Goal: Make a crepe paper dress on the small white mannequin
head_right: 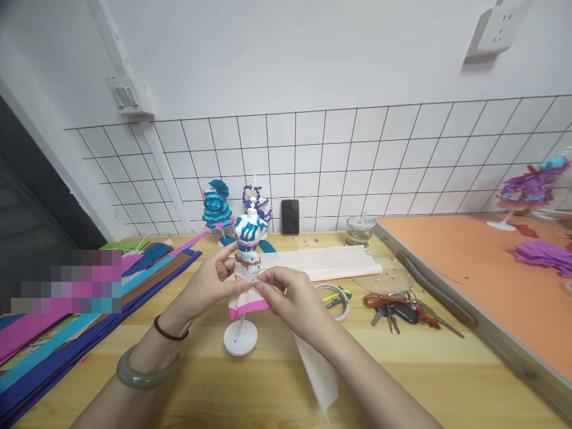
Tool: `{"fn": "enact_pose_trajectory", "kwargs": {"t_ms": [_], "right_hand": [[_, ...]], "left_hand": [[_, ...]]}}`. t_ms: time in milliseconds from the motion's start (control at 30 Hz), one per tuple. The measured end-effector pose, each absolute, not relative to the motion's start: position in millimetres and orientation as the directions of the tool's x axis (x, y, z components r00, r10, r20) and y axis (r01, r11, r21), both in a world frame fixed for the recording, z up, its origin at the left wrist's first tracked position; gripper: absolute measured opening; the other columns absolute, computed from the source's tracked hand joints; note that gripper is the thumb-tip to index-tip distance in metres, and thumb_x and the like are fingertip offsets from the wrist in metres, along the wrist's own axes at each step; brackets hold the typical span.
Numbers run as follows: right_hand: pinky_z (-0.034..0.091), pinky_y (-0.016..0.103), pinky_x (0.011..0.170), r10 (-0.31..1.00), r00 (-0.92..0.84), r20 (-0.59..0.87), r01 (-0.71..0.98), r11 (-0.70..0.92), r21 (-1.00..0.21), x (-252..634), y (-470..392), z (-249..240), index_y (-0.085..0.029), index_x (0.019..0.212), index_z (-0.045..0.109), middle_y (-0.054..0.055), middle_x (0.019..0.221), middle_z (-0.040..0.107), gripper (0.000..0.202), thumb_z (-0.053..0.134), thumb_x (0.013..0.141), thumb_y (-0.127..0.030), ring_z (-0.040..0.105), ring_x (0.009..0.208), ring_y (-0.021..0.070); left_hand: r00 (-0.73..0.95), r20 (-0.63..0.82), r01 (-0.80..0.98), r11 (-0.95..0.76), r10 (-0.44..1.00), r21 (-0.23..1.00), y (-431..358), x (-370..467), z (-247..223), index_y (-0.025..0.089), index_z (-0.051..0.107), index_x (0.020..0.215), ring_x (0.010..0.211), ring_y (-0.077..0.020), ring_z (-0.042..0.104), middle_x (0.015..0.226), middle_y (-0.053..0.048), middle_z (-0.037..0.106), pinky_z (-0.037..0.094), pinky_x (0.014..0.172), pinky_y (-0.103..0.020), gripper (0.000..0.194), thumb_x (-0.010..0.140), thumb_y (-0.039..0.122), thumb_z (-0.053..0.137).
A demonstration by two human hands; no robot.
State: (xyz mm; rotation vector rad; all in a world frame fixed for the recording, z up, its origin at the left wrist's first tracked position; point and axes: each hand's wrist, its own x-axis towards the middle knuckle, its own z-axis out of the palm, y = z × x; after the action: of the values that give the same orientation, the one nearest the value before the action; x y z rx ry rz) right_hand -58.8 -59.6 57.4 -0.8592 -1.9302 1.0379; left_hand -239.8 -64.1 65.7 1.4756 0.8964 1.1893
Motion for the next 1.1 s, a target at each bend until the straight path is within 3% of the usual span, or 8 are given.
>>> {"fn": "enact_pose_trajectory", "kwargs": {"t_ms": [200, 400, 600, 833, 967, 1100], "right_hand": [[0.043, 0.022, 0.047, 0.863, -0.413, 0.290, 0.217, 0.403, -0.889, -60, -60, 57, -0.017, 0.069, 0.055, -0.001, 0.059, 0.058, 0.024, 0.055, 0.081, -0.038, 0.050, 0.047, 0.0089], [0.043, 0.023, 0.055, 0.805, -0.451, 0.385, 0.244, 0.526, -0.814, -59, -59, 61, -0.018, 0.077, 0.061, -0.001, 0.065, 0.061, 0.015, 0.055, 0.082, -0.030, 0.052, 0.055, 0.0105], [0.043, 0.025, 0.056, 0.793, -0.473, 0.384, 0.275, 0.547, -0.790, -53, -60, 67, -0.018, 0.075, 0.064, 0.001, 0.067, 0.061, 0.017, 0.053, 0.083, -0.028, 0.053, 0.059, 0.0124], [0.048, 0.025, 0.060, 0.732, -0.570, 0.373, 0.155, 0.541, -0.827, -47, -66, 77, -0.020, 0.080, 0.068, 0.004, 0.081, 0.057, 0.020, 0.051, 0.086, -0.028, 0.054, 0.072, 0.0136], [0.048, 0.024, 0.056, 0.747, -0.568, 0.345, 0.158, 0.511, -0.845, -47, -68, 80, -0.020, 0.079, 0.068, 0.004, 0.079, 0.057, 0.022, 0.051, 0.086, -0.031, 0.054, 0.066, 0.0123], [0.046, 0.024, 0.054, 0.776, -0.550, 0.307, 0.187, 0.473, -0.861, -47, -68, 79, -0.018, 0.073, 0.065, 0.002, 0.075, 0.056, 0.022, 0.052, 0.084, -0.032, 0.052, 0.058, 0.0104]], "left_hand": [[0.255, 0.240, -0.058, -0.233, 0.937, 0.971, -65, -240, 63, 0.019, 0.022, 0.139, 0.100, -0.0225, 0.059, 0.107, -0.011, 0.063, 0.047, 0.084, -0.034, 0.088, 0.067, 0.020, 0.072], [0.261, 0.248, -0.065, -0.239, 0.933, 0.969, -65, -241, 65, 0.021, 0.023, 0.140, 0.095, -0.0223, 0.060, 0.104, -0.010, 0.064, 0.047, 0.082, -0.034, 0.088, 0.066, 0.022, 0.072], [0.279, 0.255, -0.082, -0.242, 0.926, 0.967, -66, -244, 67, 0.021, 0.017, 0.141, 0.093, -0.0207, 0.060, 0.106, -0.010, 0.063, 0.048, 0.079, -0.031, 0.091, 0.068, 0.020, 0.070], [0.308, 0.257, -0.083, -0.243, 0.916, 0.967, -67, -244, 67, 0.021, 0.021, 0.140, 0.096, -0.0202, 0.059, 0.105, -0.009, 0.062, 0.047, 0.079, -0.030, 0.085, 0.070, 0.018, 0.068], [0.351, 0.272, -0.133, -0.239, 0.896, 0.962, -66, -244, 68, 0.023, 0.018, 0.141, 0.100, -0.0221, 0.059, 0.106, -0.010, 0.063, 0.047, 0.081, -0.031, 0.088, 0.069, 0.017, 0.069], [0.335, 0.215, -0.141, -0.177, 0.917, 0.974, -66, -248, 67, 0.027, 0.011, 0.142, 0.090, -0.0219, 0.063, 0.102, -0.008, 0.067, 0.050, 0.068, -0.028, 0.095, 0.068, 0.020, 0.070]]}}
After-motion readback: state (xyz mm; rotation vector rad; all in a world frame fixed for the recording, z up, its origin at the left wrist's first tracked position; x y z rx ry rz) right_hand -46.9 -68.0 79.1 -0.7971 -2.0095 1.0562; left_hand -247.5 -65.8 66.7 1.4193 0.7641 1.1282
